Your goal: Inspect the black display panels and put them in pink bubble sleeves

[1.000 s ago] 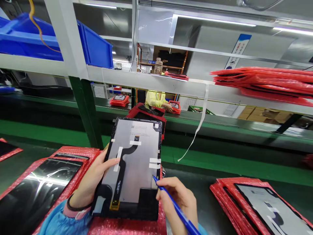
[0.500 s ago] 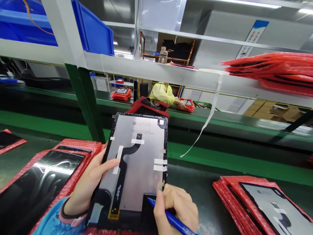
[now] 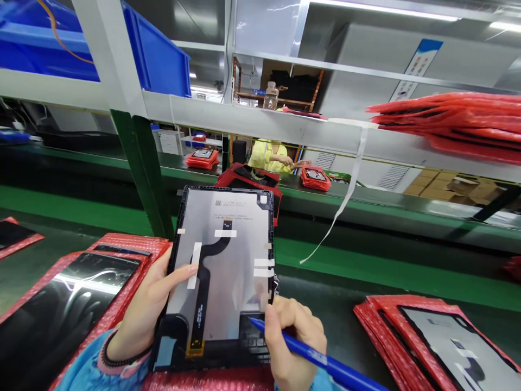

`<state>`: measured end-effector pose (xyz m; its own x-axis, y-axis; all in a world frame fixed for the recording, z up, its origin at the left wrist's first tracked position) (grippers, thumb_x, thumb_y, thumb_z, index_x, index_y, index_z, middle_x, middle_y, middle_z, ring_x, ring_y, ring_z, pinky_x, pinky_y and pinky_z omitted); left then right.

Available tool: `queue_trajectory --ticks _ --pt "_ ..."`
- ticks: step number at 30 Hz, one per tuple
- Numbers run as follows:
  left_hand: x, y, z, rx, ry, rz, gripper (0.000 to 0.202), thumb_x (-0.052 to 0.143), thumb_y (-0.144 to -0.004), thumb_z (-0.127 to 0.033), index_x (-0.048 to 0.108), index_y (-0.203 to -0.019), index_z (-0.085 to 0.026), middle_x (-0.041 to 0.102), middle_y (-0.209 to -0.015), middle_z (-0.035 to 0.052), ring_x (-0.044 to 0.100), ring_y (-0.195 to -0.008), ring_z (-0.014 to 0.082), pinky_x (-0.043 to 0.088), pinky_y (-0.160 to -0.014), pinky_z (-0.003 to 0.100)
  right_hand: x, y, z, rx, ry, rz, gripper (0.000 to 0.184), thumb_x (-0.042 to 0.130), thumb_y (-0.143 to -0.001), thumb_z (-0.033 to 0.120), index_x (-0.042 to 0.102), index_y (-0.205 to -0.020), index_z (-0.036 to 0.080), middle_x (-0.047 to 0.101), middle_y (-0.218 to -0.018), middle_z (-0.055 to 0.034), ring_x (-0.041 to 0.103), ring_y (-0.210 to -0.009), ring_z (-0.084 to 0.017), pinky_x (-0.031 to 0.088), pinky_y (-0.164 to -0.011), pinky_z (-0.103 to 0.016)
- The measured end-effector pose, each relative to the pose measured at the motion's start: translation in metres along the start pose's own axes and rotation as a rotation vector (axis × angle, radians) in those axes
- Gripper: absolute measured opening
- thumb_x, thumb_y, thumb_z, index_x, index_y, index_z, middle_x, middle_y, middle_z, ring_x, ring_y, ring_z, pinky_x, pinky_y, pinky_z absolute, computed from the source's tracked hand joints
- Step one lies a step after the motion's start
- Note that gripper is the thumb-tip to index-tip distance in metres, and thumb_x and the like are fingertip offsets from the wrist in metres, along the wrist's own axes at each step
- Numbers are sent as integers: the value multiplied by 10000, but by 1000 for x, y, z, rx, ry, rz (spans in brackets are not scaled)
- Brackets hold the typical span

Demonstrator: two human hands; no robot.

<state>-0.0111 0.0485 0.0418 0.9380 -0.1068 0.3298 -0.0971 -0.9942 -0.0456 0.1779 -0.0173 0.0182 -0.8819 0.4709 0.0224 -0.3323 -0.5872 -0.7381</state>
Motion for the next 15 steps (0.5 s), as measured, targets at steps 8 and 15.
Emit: queue_trajectory --ticks 8,15 --pt "-8 0 5 382 -304 68 123 654 -821 -278 669 -757 -174 633 -579 -31 565 -514 99 455 -516 189 -14 -16 -2 446 -300 -88 384 526 -888 547 721 -919 218 589 -433 1 519 -362 -95 442 -390 -176" --pt "-3 -6 2 1300 -872 414 301 523 -886 -101 635 -1165 -103 761 -971 121 730 -875 209 588 -778 275 -13 -18 -11 762 -612 234 695 490 -725 793 641 -1210 319 602 -1328 -115 633 -1124 -329 581 -787 -486"
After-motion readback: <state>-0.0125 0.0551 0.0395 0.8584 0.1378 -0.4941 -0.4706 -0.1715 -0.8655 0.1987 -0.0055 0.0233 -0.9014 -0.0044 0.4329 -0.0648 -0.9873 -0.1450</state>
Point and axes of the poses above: each hand's wrist, its own y-axis away from the middle knuckle, its own x-axis out of the palm, z = x × y, the point moved 1 cm from there along -y, towards the middle knuckle
